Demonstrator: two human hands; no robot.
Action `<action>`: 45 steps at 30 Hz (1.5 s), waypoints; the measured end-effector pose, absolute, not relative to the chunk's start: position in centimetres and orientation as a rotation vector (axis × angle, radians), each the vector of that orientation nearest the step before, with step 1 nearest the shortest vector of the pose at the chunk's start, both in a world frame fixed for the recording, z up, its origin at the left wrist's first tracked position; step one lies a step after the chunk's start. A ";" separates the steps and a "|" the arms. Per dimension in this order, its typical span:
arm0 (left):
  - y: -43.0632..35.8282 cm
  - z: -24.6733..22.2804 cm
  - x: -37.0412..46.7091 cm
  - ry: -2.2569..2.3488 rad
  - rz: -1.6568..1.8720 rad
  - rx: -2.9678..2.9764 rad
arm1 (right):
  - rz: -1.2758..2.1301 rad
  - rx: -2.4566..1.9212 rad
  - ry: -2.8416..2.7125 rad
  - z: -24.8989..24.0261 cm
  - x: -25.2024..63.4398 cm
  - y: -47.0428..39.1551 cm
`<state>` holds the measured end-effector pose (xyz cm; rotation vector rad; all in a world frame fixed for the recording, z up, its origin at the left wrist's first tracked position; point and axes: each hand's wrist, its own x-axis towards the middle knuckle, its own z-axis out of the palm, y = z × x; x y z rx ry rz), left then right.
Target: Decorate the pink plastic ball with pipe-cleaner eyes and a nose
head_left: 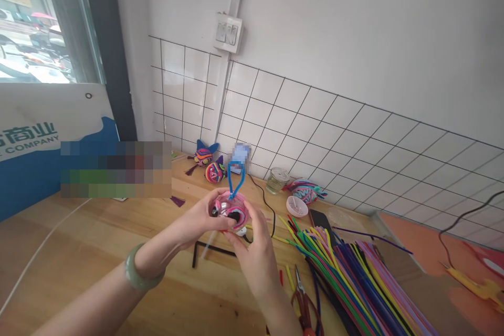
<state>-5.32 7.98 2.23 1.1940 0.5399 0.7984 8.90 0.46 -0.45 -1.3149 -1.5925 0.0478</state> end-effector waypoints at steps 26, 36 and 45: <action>10.3 3.0 -7.4 0.680 1.142 1.188 | 0.324 -1.937 -1.457 -5.3 12.6 6.5; 10.1 2.9 -7.2 0.728 1.214 1.351 | 0.630 -1.337 -1.261 2.0 14.0 0.8; 9.2 3.9 -7.3 0.841 1.216 1.413 | 0.450 -1.479 -1.333 2.3 10.6 -1.1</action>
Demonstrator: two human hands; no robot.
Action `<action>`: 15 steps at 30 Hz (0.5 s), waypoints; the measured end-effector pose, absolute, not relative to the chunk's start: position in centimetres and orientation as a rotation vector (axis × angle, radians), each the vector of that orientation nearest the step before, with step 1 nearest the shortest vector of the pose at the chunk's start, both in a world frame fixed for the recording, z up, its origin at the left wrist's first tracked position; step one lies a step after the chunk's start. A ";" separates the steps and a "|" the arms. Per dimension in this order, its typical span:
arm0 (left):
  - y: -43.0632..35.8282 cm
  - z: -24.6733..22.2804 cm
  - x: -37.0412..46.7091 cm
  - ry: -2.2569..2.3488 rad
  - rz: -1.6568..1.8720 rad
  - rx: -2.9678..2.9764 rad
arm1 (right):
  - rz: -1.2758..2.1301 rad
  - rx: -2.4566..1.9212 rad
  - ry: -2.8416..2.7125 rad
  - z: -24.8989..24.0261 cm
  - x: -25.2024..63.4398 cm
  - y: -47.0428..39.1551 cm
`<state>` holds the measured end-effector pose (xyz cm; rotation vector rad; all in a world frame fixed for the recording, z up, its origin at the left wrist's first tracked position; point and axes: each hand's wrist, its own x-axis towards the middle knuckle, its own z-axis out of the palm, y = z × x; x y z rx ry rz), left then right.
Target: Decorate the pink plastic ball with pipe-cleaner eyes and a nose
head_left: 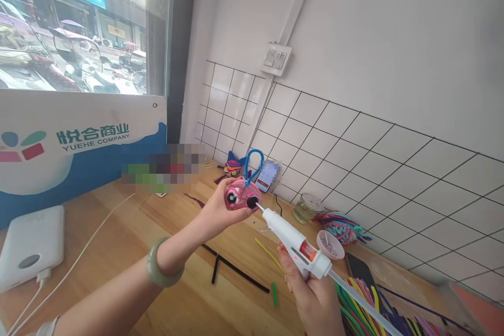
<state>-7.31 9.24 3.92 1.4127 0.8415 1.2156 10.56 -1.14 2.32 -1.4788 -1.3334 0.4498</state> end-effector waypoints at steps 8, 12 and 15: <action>8.9 4.4 -7.5 0.826 1.205 1.436 | 0.379 -1.441 -1.360 2.2 10.2 -1.3; 8.9 4.4 -7.5 0.805 1.216 1.440 | 0.364 -1.426 -1.379 2.1 10.2 -1.4; 8.8 4.5 -7.5 0.778 1.228 1.432 | 0.370 -1.428 -1.397 2.1 10.1 -1.3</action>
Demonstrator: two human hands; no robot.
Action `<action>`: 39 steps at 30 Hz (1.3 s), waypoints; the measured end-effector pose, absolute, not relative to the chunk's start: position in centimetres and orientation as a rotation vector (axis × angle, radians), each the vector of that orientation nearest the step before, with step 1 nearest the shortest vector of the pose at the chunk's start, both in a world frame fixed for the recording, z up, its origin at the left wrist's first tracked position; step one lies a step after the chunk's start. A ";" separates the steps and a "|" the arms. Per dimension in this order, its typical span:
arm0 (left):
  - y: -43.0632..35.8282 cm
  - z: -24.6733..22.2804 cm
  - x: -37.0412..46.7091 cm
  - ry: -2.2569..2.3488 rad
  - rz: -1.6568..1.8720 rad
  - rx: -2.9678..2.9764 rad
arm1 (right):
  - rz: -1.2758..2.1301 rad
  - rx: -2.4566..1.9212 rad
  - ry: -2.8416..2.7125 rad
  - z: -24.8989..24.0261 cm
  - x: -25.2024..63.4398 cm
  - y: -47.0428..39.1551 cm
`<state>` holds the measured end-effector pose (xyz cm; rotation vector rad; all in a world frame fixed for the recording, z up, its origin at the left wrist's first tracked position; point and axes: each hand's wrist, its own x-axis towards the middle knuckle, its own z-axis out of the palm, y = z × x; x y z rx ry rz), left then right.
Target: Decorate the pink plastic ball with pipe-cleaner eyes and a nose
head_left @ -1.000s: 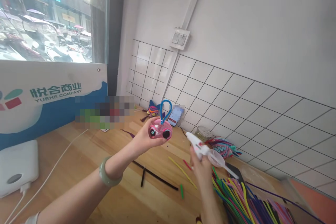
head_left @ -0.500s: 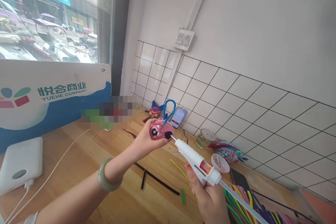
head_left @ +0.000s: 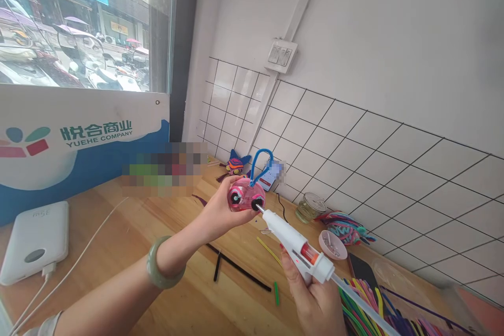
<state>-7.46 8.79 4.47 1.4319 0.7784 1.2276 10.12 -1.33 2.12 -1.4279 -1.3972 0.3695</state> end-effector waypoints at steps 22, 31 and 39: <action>8.6 4.5 -7.3 0.812 1.222 1.445 | 0.341 -1.431 -1.420 2.1 10.2 -1.4; 8.6 4.5 -7.2 0.790 1.219 1.433 | 0.334 -1.443 -1.532 2.1 11.2 -1.1; 8.7 4.6 -7.0 0.797 1.230 1.439 | 0.323 -1.464 -1.469 2.4 10.8 -1.3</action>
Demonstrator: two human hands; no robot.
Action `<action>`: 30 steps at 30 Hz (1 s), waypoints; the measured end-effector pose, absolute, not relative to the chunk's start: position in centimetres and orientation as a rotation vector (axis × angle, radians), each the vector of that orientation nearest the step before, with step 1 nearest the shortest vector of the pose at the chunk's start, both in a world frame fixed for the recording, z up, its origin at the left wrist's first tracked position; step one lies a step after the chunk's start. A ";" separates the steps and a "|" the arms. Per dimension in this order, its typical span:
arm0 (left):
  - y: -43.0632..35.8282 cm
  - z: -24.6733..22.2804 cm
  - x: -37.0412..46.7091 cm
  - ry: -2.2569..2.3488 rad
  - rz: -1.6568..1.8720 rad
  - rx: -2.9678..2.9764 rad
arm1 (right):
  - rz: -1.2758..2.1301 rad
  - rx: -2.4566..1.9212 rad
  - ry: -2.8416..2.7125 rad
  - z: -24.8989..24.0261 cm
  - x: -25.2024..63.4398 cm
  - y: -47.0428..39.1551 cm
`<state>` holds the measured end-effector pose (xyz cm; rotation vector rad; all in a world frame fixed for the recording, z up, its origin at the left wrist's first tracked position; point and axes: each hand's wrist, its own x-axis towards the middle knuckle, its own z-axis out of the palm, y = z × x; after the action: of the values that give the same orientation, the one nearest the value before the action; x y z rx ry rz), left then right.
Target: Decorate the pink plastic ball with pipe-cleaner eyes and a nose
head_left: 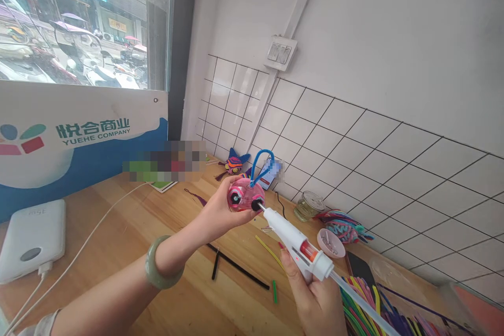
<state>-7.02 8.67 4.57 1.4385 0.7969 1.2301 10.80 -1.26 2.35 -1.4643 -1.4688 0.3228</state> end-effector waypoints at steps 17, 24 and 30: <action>8.6 4.6 -7.0 0.806 1.220 1.420 | 0.317 -1.467 -1.480 2.5 10.7 -1.4; 8.5 4.7 -6.9 0.808 1.216 1.409 | 0.325 -1.464 -1.452 2.6 10.4 -1.4; 8.5 4.7 -7.0 0.834 1.209 1.432 | 0.342 -1.453 -1.430 2.8 10.2 -1.4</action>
<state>-7.01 8.51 4.72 1.4320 0.8339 1.2089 10.24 -1.42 2.82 -1.4530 -1.4298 0.3422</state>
